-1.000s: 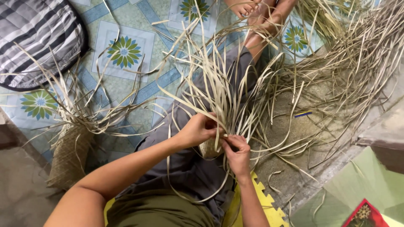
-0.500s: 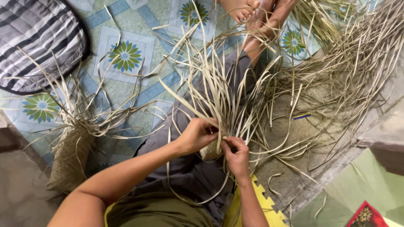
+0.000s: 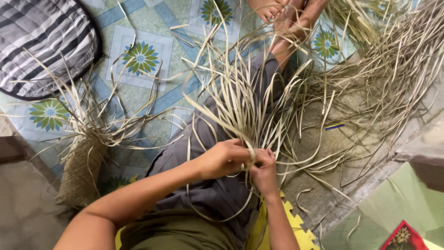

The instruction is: Weaving dried bamboo strips together to form a basket or mat.

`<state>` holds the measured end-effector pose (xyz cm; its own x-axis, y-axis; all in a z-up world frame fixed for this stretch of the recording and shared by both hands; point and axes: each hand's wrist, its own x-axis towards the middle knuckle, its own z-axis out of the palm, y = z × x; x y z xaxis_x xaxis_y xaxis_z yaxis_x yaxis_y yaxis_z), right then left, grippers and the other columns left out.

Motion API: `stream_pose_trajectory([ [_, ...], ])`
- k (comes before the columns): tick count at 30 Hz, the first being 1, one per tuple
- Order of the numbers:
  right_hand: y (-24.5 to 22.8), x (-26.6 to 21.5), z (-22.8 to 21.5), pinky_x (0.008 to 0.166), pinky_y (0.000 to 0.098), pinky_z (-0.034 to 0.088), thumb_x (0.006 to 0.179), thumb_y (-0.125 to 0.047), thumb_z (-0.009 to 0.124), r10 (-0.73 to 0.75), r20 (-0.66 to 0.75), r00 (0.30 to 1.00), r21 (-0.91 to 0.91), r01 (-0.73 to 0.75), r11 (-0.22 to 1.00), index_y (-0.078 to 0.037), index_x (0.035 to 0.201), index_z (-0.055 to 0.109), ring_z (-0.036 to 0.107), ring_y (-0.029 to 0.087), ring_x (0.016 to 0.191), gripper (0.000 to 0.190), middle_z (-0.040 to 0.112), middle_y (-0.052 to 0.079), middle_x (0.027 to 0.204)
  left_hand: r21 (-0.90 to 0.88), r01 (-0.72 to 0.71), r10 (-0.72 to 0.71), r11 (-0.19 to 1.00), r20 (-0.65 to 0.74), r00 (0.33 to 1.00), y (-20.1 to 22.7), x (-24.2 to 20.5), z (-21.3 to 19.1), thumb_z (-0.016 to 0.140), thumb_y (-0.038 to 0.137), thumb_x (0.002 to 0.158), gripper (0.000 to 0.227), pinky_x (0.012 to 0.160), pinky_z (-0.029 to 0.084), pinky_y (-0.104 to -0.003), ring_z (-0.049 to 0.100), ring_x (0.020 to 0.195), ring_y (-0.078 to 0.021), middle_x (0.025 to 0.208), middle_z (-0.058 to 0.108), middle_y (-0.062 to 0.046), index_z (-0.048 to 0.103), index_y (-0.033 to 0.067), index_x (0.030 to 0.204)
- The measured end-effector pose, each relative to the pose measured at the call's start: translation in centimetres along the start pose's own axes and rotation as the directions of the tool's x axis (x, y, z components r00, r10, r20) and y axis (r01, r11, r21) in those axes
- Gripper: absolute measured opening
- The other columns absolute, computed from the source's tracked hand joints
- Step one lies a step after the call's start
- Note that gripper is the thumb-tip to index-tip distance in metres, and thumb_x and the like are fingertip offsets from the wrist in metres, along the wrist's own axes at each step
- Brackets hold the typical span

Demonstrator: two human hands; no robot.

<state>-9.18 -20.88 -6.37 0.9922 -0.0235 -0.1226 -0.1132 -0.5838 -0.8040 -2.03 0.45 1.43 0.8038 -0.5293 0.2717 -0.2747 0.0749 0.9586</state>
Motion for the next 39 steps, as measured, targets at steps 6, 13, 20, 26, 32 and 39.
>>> stream_pose_trajectory([
  [6,-0.6,0.2,0.3,0.114,0.0498,0.029,0.084,-0.008,0.075,-0.077,-0.057,0.995,-0.265,0.060,0.962,-0.004,0.086,0.077,0.071,0.035,0.103,0.005,0.078,0.016,0.093,0.271,-0.271,0.131,0.924,0.441,0.888,2.8,5.7,1.8,0.053,-0.004,0.097,0.031,0.074,0.060,-0.060,0.073,0.091,-0.0493,0.110,0.072,-0.031,0.058,0.0030,0.127],
  [13,-4.3,-0.1,0.3,0.089,0.0439,0.055,0.088,-0.015,0.079,0.085,-0.086,0.993,-0.049,-0.089,0.995,-0.012,0.086,0.084,0.078,0.027,0.085,0.006,0.081,0.009,0.084,-0.045,-0.404,0.324,0.914,0.680,0.658,4.4,14.7,5.8,0.057,-0.001,0.092,0.017,0.056,0.063,-0.039,0.078,0.073,-0.0304,0.095,0.072,-0.016,0.063,0.0047,0.107],
  [20,-5.0,-0.1,0.2,0.108,0.0378,0.040,0.081,0.001,0.077,-0.206,-0.137,0.969,-0.071,0.198,0.978,-0.003,0.089,0.076,0.067,0.016,0.086,0.009,0.074,0.000,0.093,-0.449,-0.114,0.431,0.886,0.712,0.554,4.4,21.6,9.7,0.056,-0.021,0.078,0.025,0.041,0.061,-0.017,0.069,0.056,-0.0098,0.101,0.073,-0.016,0.060,0.0032,0.083],
  [26,-3.3,-0.8,1.0,0.118,0.0435,0.035,0.081,-0.008,0.080,-0.152,-0.186,0.971,-0.124,0.131,0.984,-0.004,0.084,0.075,0.070,0.019,0.095,0.007,0.076,0.003,0.092,0.609,-0.164,-0.229,0.776,0.514,0.827,-6.5,27.6,4.7,0.051,-0.016,0.075,0.031,0.064,0.067,-0.029,0.067,0.073,-0.0296,0.099,0.067,-0.023,0.071,-0.0072,0.097],
  [32,-1.2,0.1,1.8,0.117,0.0647,0.028,0.085,-0.014,0.085,-0.094,-0.231,0.968,-0.115,0.068,0.991,-0.002,0.084,0.079,0.073,0.038,0.092,0.014,0.076,0.012,0.082,0.850,-0.402,-0.164,0.342,0.475,0.865,-0.5,13.6,1.1,0.073,0.013,0.078,0.012,0.061,0.045,-0.047,0.067,0.063,-0.0282,0.067,0.068,-0.005,0.074,0.0161,0.066],
  [39,-2.7,-0.2,1.2,0.120,0.0653,0.017,0.093,-0.024,0.078,0.018,-0.162,0.987,0.045,-0.011,0.999,-0.012,0.093,0.081,0.072,0.028,0.102,0.012,0.076,0.002,0.088,0.734,-0.451,-0.128,0.508,0.582,0.803,-5.2,5.4,-0.1,0.076,0.014,0.081,0.014,0.049,0.055,-0.041,0.073,0.065,-0.0256,0.070,0.072,-0.006,0.073,0.0155,0.068],
])
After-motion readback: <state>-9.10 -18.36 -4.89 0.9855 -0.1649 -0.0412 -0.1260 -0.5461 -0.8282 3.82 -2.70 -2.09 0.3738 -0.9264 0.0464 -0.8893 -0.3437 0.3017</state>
